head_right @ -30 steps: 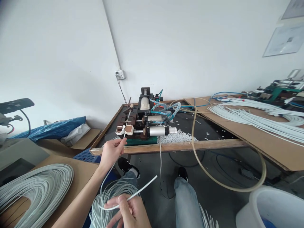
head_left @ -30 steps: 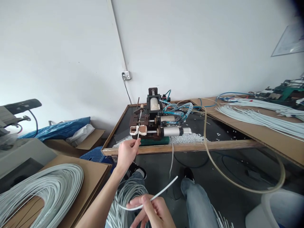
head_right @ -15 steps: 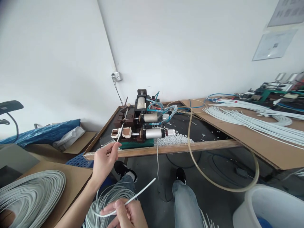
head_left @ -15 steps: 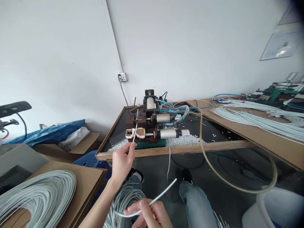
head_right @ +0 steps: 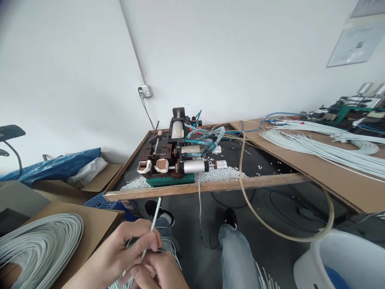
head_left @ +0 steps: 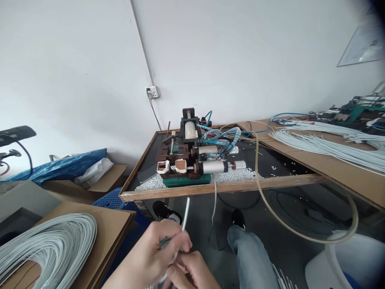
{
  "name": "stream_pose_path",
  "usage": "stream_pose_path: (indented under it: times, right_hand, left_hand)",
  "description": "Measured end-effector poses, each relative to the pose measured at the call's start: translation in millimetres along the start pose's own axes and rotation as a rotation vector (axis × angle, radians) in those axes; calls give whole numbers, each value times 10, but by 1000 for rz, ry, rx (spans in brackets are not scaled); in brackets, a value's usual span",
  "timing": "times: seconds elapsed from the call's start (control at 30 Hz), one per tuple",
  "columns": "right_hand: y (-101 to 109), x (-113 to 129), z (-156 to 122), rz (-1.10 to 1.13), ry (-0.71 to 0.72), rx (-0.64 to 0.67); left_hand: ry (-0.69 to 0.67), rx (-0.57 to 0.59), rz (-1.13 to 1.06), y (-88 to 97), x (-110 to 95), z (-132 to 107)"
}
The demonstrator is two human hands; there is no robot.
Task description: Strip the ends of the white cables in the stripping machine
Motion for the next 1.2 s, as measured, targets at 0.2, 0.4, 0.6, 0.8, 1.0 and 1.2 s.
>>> stream_pose_path:
  times: [0.2, 0.4, 0.6, 0.8, 1.0, 1.2]
  right_hand:
    - [175, -2, 62, -24, -133, 92]
    - [1077, -781, 74, -526, -139, -288]
    - [1942, -1599, -179, -762, -216, -543]
    - [1982, -2000, -296, -887, -164, -620]
    - [1964, -2030, -260, -912, -169, -643]
    - [1940, -1940, -269, -924, -212, -634]
  left_hand:
    - [75, -534, 19, 365, 268, 250]
    - [32, -662, -119, 364, 470, 454]
    - [-76, -724, -45, 249, 478, 433]
    - [6, -792, 186, 229, 504, 455]
    - [13, -816, 395, 232, 506, 592]
    - [0, -805, 368, 238, 540, 670]
Point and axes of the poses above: each hand's wrist, its own z-axis towards the middle knuckle, its own y-axis out of the back of the hand, x = y × z, the point moved 3 cm from there along z, towards the middle knuckle, and after that the axes turned 7 degrees about -y, right-handed, at the moved point
